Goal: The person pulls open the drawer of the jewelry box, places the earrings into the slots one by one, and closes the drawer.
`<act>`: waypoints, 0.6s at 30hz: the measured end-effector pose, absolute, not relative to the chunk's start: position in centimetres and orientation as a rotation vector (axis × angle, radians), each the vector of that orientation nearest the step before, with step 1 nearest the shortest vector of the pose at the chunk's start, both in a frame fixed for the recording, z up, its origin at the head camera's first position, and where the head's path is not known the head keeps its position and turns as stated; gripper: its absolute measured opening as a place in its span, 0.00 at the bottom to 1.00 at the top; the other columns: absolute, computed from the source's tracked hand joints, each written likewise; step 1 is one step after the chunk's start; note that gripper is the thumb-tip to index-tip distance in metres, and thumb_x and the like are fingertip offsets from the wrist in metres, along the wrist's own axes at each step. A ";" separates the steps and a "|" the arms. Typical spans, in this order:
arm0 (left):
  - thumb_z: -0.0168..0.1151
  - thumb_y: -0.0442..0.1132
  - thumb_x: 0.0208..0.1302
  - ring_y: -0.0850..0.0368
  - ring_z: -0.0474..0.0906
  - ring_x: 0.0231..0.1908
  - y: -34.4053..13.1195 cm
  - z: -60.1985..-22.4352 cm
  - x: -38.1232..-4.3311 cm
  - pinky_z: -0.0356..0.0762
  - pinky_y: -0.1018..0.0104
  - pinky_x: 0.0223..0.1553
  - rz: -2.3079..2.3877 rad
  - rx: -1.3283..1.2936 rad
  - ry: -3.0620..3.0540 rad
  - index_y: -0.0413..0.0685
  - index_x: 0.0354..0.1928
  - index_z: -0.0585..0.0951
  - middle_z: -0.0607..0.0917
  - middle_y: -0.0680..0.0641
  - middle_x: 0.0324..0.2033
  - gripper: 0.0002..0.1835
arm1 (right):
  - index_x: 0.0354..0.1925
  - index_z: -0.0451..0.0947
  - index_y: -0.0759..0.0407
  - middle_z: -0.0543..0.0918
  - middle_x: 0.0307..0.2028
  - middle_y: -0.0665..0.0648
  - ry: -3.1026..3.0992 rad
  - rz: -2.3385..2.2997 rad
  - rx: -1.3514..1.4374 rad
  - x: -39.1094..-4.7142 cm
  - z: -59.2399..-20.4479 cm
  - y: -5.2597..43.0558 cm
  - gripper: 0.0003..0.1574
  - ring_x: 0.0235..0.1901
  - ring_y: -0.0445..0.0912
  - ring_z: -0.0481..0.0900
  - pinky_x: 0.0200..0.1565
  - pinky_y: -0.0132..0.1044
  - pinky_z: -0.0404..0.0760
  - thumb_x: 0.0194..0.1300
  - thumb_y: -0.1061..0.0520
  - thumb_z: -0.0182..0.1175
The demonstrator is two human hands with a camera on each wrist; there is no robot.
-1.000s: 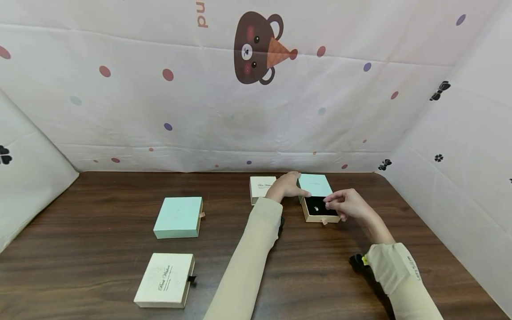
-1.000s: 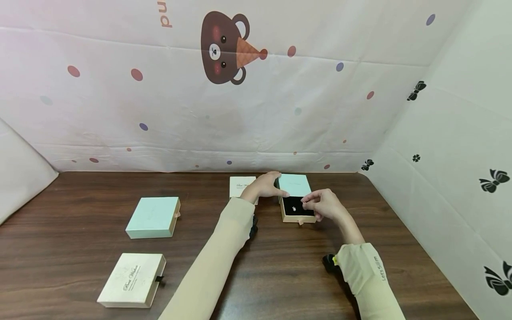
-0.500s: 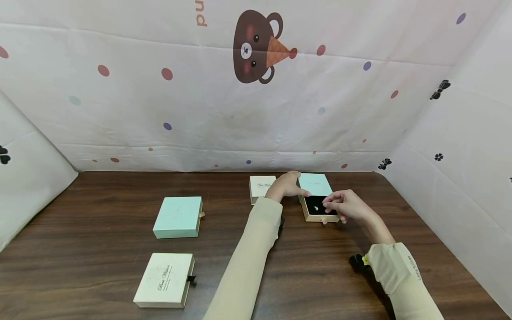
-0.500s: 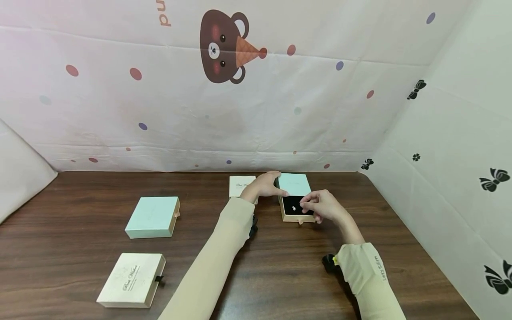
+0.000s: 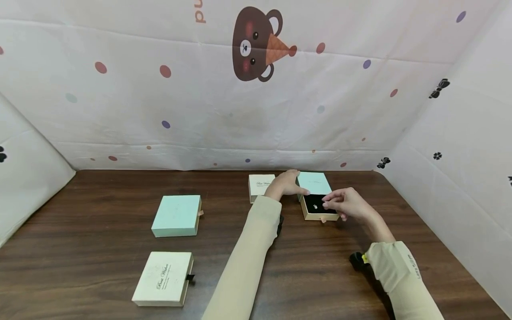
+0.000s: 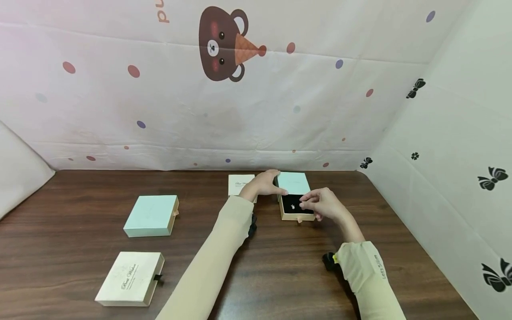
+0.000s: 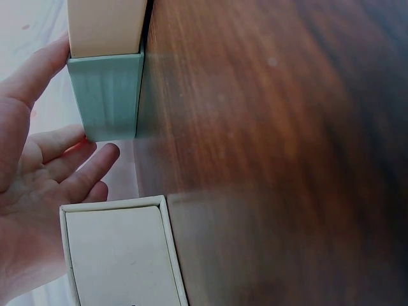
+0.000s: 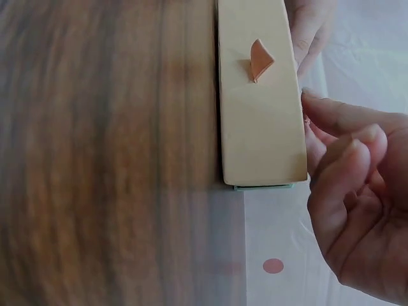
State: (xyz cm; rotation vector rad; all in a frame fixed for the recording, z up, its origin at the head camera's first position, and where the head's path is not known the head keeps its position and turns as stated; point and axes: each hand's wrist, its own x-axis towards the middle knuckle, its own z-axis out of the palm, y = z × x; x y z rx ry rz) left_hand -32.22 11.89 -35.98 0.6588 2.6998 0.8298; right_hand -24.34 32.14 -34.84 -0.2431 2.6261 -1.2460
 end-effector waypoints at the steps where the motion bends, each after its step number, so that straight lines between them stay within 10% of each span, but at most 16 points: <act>1: 0.63 0.58 0.54 0.53 0.54 0.66 11.9 -36.0 -32.2 0.58 0.60 0.62 0.829 0.658 2.699 0.48 0.69 0.58 0.57 0.50 0.68 0.44 | 0.43 0.77 0.72 0.83 0.27 0.56 2.652 -1.231 -0.241 -24.3 -34.9 32.1 0.18 0.09 0.37 0.63 0.14 0.35 0.71 0.59 0.59 0.61; 18: 0.63 0.57 0.54 0.54 0.53 0.66 11.9 -35.9 -32.2 0.58 0.60 0.62 0.818 0.663 2.708 0.48 0.69 0.57 0.57 0.50 0.68 0.44 | 0.40 0.82 0.67 0.71 0.07 0.52 2.776 -0.998 -0.253 -24.6 -35.4 31.7 0.13 0.05 0.37 0.56 0.12 0.33 0.65 0.56 0.60 0.63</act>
